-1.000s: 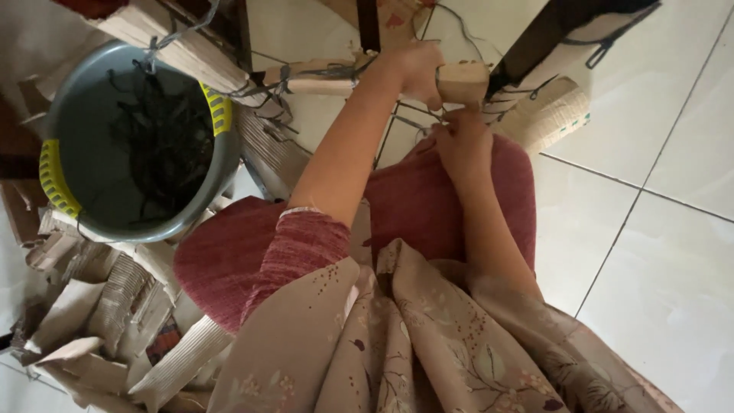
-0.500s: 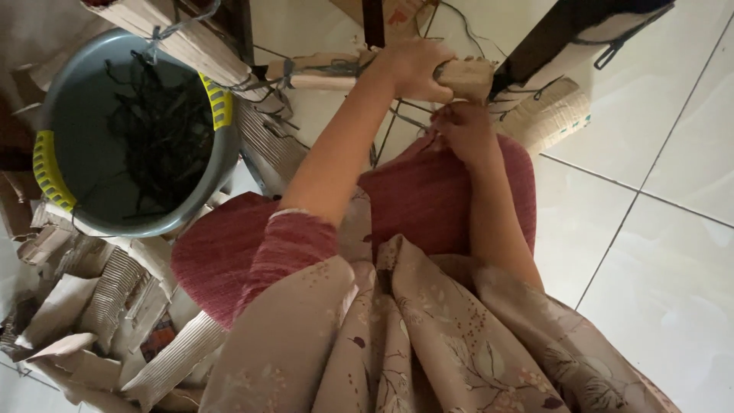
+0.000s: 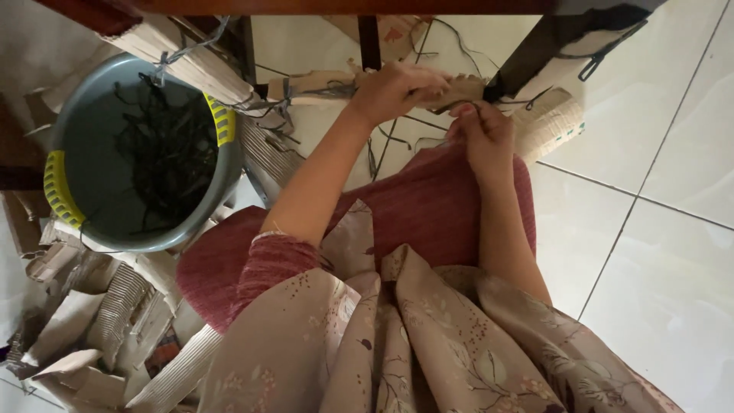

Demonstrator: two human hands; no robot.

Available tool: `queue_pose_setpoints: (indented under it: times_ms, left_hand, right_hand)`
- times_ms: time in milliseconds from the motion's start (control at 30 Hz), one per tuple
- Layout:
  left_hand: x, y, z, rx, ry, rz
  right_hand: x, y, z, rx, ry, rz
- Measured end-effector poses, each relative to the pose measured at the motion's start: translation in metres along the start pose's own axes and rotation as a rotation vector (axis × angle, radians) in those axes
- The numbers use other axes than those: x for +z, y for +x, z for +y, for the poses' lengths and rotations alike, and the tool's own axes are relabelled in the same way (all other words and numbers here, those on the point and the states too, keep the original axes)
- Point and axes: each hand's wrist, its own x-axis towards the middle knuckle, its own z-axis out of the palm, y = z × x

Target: The person sits cross-legged and repeatedly ties thin cords around cylindrical cardboard rolls. They pick up a roll, wrap a cord around it, and tie a knot by hand. The tied rolls are placed on the floor beside them.

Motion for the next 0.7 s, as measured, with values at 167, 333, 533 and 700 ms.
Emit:
queue_pose_setpoints:
  times_ms: [167, 333, 533, 700]
  left_hand:
    - [0.005, 0.0, 0.001, -0.187, 0.048, 0.017]
    - [-0.005, 0.009, 0.048, -0.515, 0.155, -0.025]
    - [0.021, 0.009, 0.114, -0.616, -0.06, 0.011]
    - [0.08, -0.037, 0.12, -0.383, -0.03, 0.006]
  right_hand:
    - [0.001, -0.005, -0.008, -0.012, -0.197, 0.008]
    - [0.005, -0.005, 0.008, -0.079, -0.34, -0.024]
    - [0.013, 0.012, 0.076, -0.32, -0.432, 0.0]
    - [0.018, 0.028, 0.166, -0.365, -0.934, 0.093]
